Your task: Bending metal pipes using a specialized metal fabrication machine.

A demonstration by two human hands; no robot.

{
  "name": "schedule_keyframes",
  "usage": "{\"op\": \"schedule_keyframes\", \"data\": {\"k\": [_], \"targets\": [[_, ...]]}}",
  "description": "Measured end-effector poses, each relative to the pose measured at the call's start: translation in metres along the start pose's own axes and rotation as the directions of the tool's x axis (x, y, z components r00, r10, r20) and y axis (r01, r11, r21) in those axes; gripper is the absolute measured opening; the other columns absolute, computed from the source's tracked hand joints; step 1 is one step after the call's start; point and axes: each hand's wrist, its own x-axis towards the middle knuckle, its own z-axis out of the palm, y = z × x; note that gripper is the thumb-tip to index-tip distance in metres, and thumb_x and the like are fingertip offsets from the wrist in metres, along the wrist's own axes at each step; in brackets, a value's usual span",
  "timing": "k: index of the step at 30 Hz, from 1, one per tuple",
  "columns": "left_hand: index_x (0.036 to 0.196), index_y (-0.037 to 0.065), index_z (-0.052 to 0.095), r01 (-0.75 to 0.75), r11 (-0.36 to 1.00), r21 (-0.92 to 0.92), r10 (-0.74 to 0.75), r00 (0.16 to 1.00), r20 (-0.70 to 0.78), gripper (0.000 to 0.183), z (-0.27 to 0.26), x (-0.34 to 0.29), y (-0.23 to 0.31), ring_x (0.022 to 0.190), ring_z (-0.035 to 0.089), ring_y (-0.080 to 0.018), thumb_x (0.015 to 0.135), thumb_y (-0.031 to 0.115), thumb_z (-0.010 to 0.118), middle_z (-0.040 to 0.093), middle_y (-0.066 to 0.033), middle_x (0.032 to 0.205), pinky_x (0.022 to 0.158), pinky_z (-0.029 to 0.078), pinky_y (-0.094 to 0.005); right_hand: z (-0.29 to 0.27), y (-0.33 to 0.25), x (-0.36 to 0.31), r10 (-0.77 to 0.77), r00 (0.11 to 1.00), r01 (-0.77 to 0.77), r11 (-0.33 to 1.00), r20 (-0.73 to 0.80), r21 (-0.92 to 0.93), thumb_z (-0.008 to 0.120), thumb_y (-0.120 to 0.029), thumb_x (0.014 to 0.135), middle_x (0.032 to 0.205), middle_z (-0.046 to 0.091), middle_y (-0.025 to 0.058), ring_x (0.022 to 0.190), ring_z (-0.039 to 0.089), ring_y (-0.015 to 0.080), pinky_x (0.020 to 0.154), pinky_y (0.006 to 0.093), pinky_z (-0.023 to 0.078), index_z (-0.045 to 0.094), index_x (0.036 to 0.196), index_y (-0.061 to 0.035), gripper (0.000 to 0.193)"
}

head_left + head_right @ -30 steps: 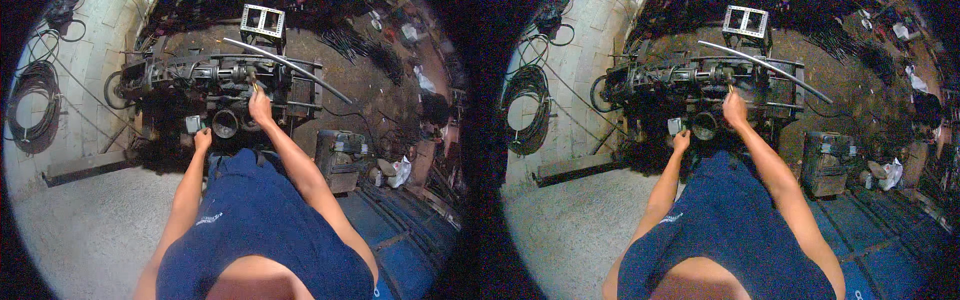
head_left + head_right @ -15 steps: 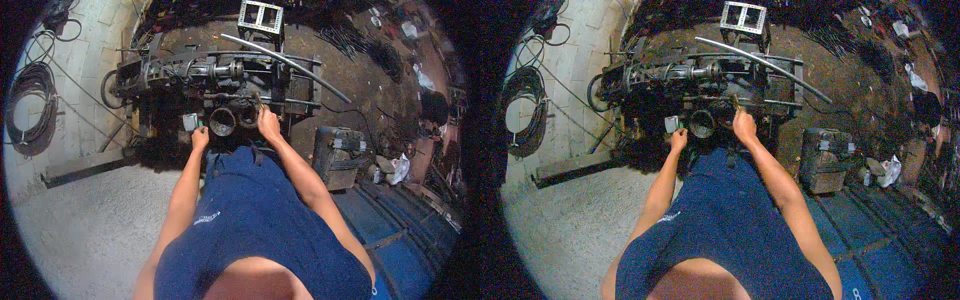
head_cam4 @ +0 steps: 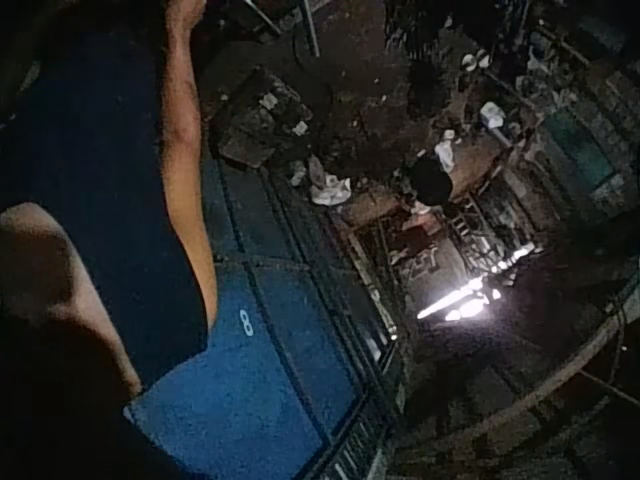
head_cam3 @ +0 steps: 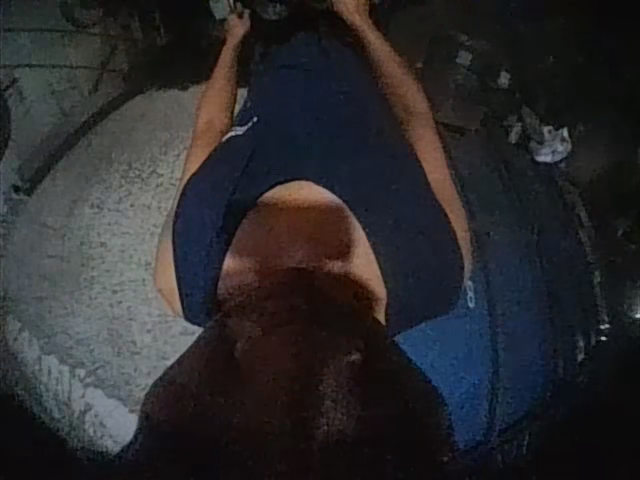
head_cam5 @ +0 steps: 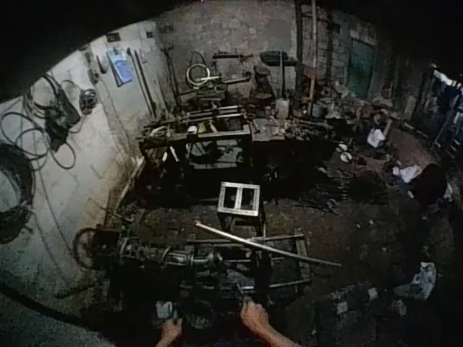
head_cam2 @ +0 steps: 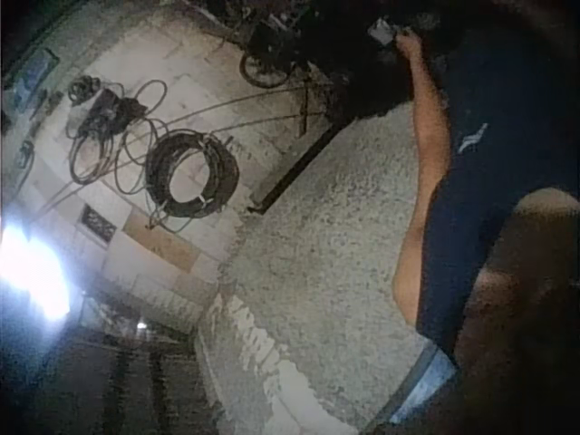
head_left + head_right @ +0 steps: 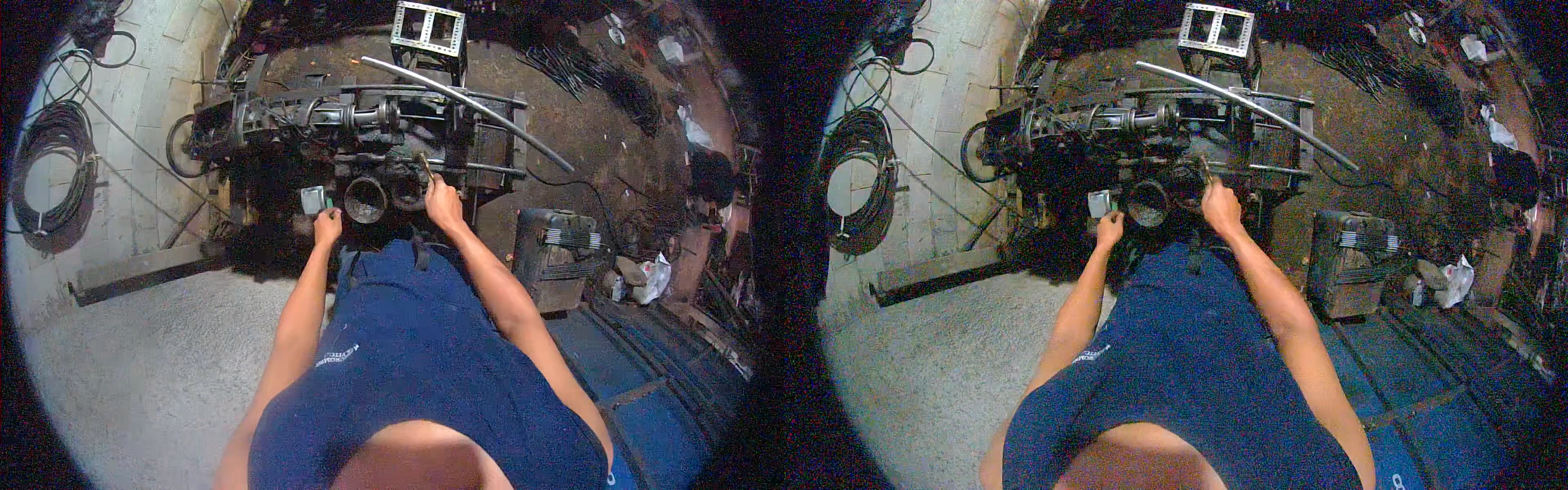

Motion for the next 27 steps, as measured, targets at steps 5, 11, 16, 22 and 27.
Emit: {"op": "schedule_keyframes", "data": {"k": [5,11,16,22,27], "targets": [[0.103,0.006,0.066,-0.005,1.0,-0.005,0.005,1.0,0.008,0.034,0.002,0.003,-0.002,0.097,0.058,-0.0415,0.085,0.033,0.055,0.063,-0.025,0.098,0.084,0.046,-0.0449,-0.003,-0.003,-0.003,0.008,1.0,-0.007,1.0,-0.017,0.02,0.042,-0.025,0.091,0.08,0.062,0.0283,0.076,0.061,0.0461,0.069,0.0552,0.049,0.055,0.106,0.0006,0.032],[0.104,0.005,0.065,0.017,1.0,-0.01,-0.017,1.0,0.024,0.035,-0.003,-0.003,0.006,0.099,0.059,-0.0384,0.086,0.033,0.055,0.064,-0.0222,0.1,0.086,0.046,-0.0433,0.0,0.001,-0.003,0.044,0.999,-0.043,0.999,-0.008,0.019,0.043,-0.025,0.091,0.082,0.062,0.028,0.078,0.06,0.0467,0.071,0.0557,0.048,0.056,0.106,-0.0009,0.031],[0.105,0.005,0.065,0.024,1.0,-0.012,-0.023,0.999,0.023,0.034,-0.004,-0.004,0.008,0.099,0.06,-0.0374,0.086,0.032,0.054,0.064,-0.0211,0.1,0.086,0.047,-0.0423,0.001,0.002,-0.004,0.034,0.999,-0.033,0.999,-0.024,0.042,0.043,-0.025,0.091,0.082,0.062,0.0284,0.078,0.06,0.0472,0.071,0.0557,0.048,0.056,0.105,-0.0009,0.031],[0.105,0.007,0.065,0.036,0.999,-0.033,-0.035,0.999,0.04,0.032,-0.005,-0.005,0.01,0.097,0.06,-0.0382,0.087,0.031,0.053,0.064,-0.0216,0.099,0.084,0.047,-0.0424,-0.003,0.001,-0.005,0.088,0.995,-0.091,0.993,0.044,0.07,0.043,-0.024,0.091,0.089,0.061,0.0304,0.088,0.059,0.0467,0.077,0.0547,0.046,0.052,0.12,-0.0036,0.036],[0.104,0.007,0.066,0.038,0.999,-0.025,-0.037,0.999,0.022,0.033,-0.002,-0.005,0.008,0.097,0.06,-0.0381,0.086,0.031,0.053,0.064,-0.0219,0.099,0.084,0.047,-0.0424,-0.003,0.0,-0.006,0.093,0.994,-0.097,0.993,0.05,0.074,0.043,-0.024,0.091,0.09,0.061,0.0306,0.088,0.059,0.0469,0.077,0.0548,0.046,0.051,0.121,-0.0037,0.037]]}}
